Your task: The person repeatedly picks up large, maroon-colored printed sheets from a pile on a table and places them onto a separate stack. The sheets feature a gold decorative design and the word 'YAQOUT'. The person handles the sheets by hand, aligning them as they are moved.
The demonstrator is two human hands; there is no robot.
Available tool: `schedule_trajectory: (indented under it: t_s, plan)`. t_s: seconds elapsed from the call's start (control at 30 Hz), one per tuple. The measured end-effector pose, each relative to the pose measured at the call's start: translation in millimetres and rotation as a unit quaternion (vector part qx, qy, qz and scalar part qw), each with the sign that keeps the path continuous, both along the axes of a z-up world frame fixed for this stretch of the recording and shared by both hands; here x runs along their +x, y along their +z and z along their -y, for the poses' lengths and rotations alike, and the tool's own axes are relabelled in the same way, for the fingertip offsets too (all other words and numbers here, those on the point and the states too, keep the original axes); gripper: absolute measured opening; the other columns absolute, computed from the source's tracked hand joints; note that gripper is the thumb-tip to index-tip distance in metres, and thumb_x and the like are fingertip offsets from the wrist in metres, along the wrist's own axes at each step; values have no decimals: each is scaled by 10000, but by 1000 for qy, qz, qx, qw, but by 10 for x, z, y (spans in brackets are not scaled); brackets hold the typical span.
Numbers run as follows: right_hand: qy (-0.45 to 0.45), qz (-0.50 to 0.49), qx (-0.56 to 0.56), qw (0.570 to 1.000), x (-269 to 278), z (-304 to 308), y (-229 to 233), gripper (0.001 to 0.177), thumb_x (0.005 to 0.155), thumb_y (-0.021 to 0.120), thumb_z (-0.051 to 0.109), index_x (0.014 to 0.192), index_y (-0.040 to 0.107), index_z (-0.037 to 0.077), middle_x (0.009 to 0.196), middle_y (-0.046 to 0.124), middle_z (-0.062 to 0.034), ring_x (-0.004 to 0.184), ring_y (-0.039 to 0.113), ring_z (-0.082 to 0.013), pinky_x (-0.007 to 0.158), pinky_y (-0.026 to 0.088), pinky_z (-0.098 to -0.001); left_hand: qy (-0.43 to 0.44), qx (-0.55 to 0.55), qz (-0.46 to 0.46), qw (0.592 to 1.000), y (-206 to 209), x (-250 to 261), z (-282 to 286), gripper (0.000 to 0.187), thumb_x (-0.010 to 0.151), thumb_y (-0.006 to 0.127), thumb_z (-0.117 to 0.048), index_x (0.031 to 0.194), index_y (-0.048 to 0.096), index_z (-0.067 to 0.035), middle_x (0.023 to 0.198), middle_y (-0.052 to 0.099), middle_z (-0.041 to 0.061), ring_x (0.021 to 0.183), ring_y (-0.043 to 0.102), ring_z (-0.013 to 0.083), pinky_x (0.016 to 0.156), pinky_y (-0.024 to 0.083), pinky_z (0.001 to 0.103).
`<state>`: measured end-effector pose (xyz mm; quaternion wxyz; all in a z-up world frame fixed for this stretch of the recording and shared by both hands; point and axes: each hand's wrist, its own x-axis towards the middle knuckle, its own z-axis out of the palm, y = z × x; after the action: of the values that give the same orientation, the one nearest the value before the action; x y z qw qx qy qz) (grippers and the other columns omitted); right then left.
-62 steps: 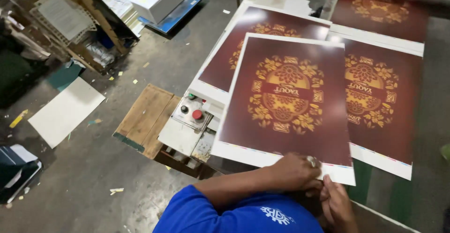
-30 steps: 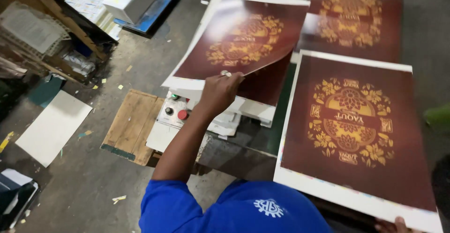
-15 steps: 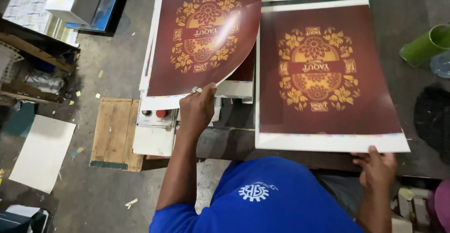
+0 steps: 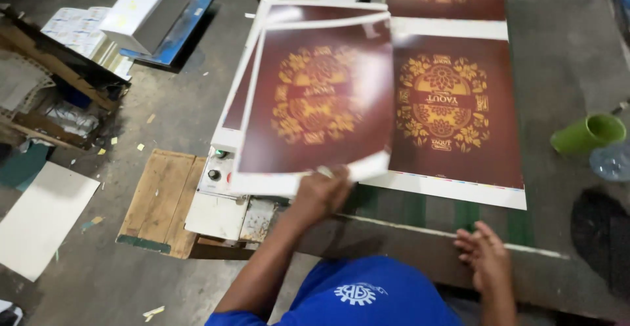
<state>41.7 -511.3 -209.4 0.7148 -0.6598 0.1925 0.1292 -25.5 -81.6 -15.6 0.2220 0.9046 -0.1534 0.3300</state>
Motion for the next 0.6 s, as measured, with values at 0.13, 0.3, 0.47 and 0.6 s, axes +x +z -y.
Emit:
schedule_trajectory:
  t_s: [0.13,0.3,0.47,0.6]
  plan:
    - [105,22,60,992,-81,-544,39,590,999,570,226,1541,467,18,1136,753,-169,858,710,-231,586,524,-302,-41,35,-22,998,-377,155,643,167,896,728,-171,982,685,-34,592,611,82,527,634,281,482,463,460]
    - [119,-41,262,957,-214,-1074,643,431,1004,556,229,1336,536,-44,1158,711,-130,1001,718,-217,782,635,-314,-190,39,-49,980,-489,148,1242,182,910,685,-259,838,636,-99,836,676,123,741,688,309,641,541,440]
    - [56,115,180,975,-45,-425,32,360,1073,602,140,1394,516,2,1068,652,-113,847,641,-204,621,568,-367,-140,41,-115,983,-213,410,709,253,868,693,-292,858,664,-41,767,671,158,659,674,348,573,535,475]
    - [-24,180,151,972,-124,-28,15,401,1060,544,77,1450,458,43,1121,655,-106,872,673,-215,577,543,-339,4,46,-113,993,-1042,1026,-239,76,889,678,-165,840,685,-108,785,684,115,737,700,337,675,569,464]
